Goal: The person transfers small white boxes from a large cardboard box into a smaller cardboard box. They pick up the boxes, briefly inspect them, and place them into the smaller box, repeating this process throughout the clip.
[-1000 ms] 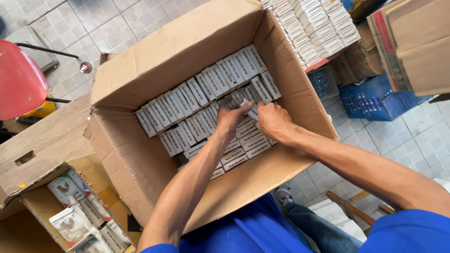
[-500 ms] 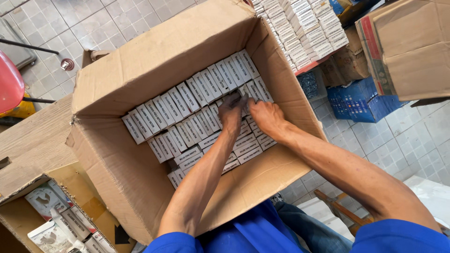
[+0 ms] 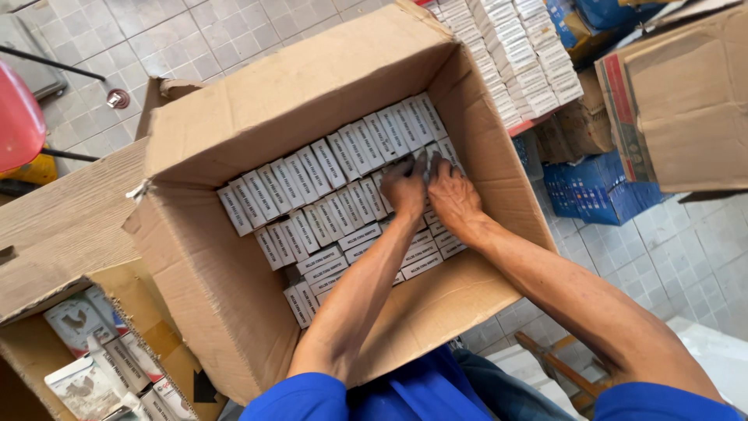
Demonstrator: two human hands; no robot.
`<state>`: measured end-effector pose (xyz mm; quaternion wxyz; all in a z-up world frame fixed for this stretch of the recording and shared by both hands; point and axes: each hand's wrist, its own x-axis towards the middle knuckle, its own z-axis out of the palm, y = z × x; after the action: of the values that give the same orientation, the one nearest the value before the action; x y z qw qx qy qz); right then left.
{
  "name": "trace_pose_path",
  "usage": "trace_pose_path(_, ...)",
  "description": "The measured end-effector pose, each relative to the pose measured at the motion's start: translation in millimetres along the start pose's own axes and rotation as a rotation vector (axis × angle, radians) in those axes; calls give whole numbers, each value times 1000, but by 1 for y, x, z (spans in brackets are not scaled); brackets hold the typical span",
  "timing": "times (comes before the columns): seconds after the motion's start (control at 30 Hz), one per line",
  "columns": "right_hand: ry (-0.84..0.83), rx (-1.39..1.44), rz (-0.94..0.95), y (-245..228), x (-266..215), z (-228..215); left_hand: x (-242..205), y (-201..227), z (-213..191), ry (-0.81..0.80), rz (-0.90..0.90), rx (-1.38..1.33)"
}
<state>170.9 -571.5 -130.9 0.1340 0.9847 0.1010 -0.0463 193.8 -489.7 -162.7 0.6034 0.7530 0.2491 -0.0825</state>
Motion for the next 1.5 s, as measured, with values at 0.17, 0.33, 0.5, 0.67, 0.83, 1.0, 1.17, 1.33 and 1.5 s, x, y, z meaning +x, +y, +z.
trace_pose_path(0.17, -188, 101, 140, 0, -5, 2, 10, 0, 9, 123, 23, 327)
trace_pose_path(0.33, -177, -96, -141, 22, -4, -5, 13, 32, -50, -319, -200, 226)
trace_pose_path(0.5, 110, -323, -360, 40, 3, 11, -37, 111, -168, -544, -142, 345)
trace_pose_path(0.67, -455, -210, -47, 42, 1, -31, -115, 143, -406, -331, 797, 85)
trace_pose_path(0.83, -7, 171, -142, -101, -23, -191, -61, 35, -619, -29, 523, 654)
trace_pose_path(1.0, 203, 760, -499, -311, -48, -268, -29, -54, -658, -388, 262, 1356)
trace_pose_path(1.17, -243, 903, -662, -449, -41, -236, -9, -99, -662, -271, 586, 1312)
trace_pose_path(1.33, -459, 996, -438, -485, -39, -247, -34, -87, -680, -252, 594, 1074)
trace_pose_path(1.5, -515, 1314, -302, -484, -42, -262, -38, -75, -691, -239, 688, 756)
